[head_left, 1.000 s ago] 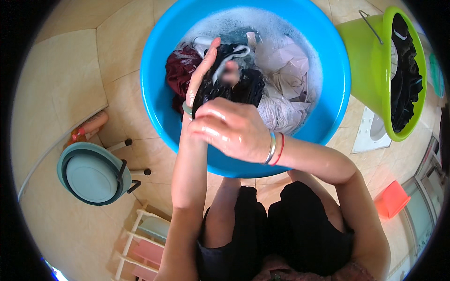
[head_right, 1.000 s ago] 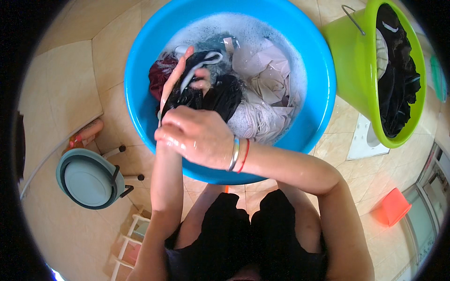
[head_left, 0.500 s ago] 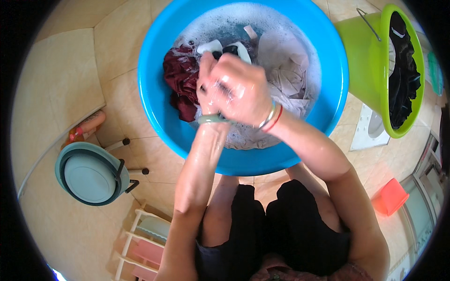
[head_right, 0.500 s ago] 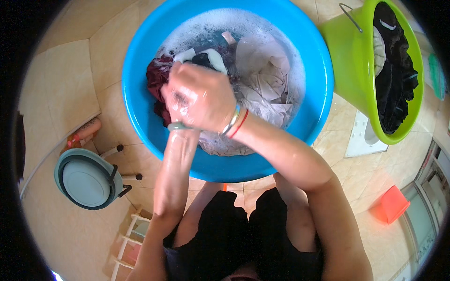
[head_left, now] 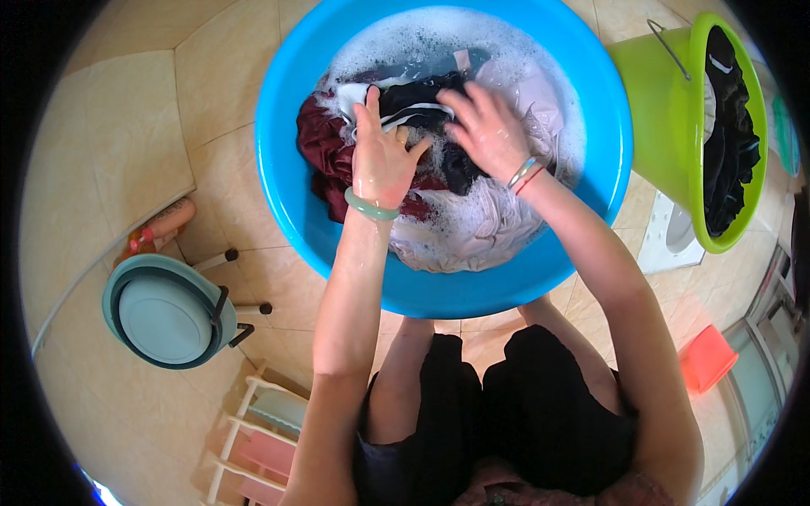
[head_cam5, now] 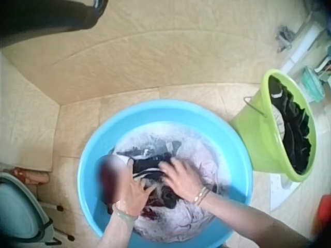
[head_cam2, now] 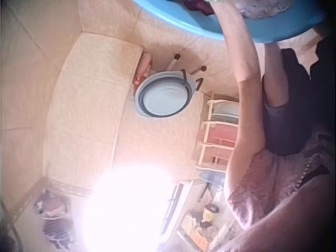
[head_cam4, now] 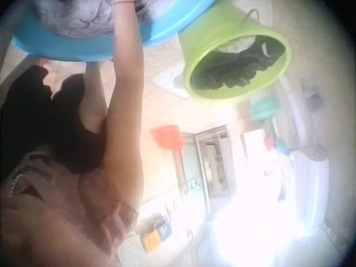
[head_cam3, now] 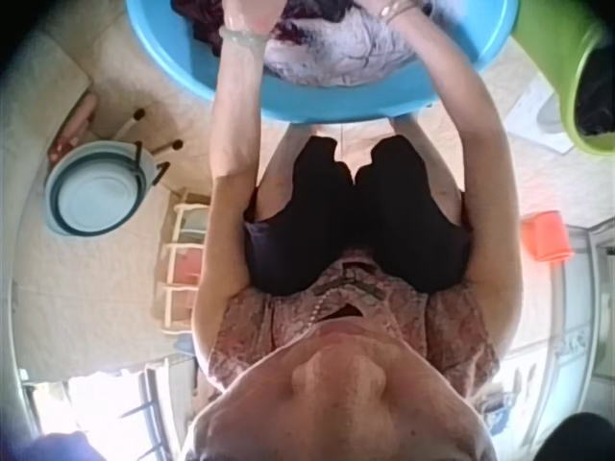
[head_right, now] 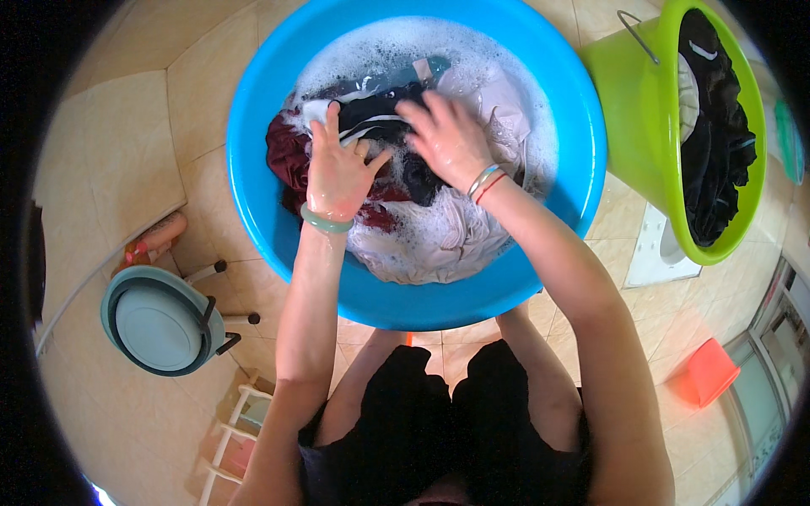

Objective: The person hand-washes various garments in a blue basin filled with soapy water. They scrub and rinse a dark garment, a light-colored shirt, and a maroon item, then transfer the washed clothes into a green bucket.

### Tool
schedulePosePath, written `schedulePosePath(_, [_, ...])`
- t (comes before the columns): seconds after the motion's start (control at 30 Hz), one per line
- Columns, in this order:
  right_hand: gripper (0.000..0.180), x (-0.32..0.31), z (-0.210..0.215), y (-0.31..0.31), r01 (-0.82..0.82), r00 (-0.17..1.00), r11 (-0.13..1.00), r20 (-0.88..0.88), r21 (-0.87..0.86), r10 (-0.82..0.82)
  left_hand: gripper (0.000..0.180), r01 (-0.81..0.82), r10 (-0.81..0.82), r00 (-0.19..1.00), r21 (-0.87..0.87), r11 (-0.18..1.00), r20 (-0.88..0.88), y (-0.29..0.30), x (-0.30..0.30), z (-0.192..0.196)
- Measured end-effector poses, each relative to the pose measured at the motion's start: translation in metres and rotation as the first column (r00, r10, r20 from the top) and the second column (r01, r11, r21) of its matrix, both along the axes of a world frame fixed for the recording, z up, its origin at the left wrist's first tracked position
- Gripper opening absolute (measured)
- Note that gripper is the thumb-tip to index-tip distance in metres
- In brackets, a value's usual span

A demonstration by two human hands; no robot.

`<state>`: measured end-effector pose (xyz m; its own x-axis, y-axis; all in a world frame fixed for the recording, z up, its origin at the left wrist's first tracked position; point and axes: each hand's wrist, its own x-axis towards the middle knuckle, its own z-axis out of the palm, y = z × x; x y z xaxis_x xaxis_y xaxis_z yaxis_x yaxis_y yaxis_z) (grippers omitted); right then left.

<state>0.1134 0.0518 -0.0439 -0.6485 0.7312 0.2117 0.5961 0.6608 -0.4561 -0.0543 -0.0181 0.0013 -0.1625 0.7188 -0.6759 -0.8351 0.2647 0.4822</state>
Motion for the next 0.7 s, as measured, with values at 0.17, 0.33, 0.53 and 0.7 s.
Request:
schedulePosePath(0.17, [0.033,-0.011,-0.017,0.007,0.150,0.989,0.914,0.062,-0.377,-0.137,0.059,0.030,-0.031,0.999,0.029,0.999,0.031,0.010,0.004,-0.013])
schedulePosePath(0.33, [0.020,-0.045,0.049,-0.012,-0.061,0.831,0.873,-0.509,-0.483,-0.224,0.052,0.034,-0.032,0.998,-0.035,0.999,0.057,0.004,-0.006,-0.020])
schedulePosePath(0.53, [0.030,-0.050,0.134,-0.066,-0.294,0.879,0.930,-0.445,-0.218,0.174,0.037,0.043,-0.041,0.987,-0.008,0.999,0.156,0.010,0.002,0.042])
schedulePosePath(0.7, [0.037,-0.067,0.140,-0.065,-0.213,0.901,0.962,-0.416,-0.169,0.126,0.037,-0.054,-0.015,0.923,0.167,0.984,0.385,0.000,-0.005,0.009])
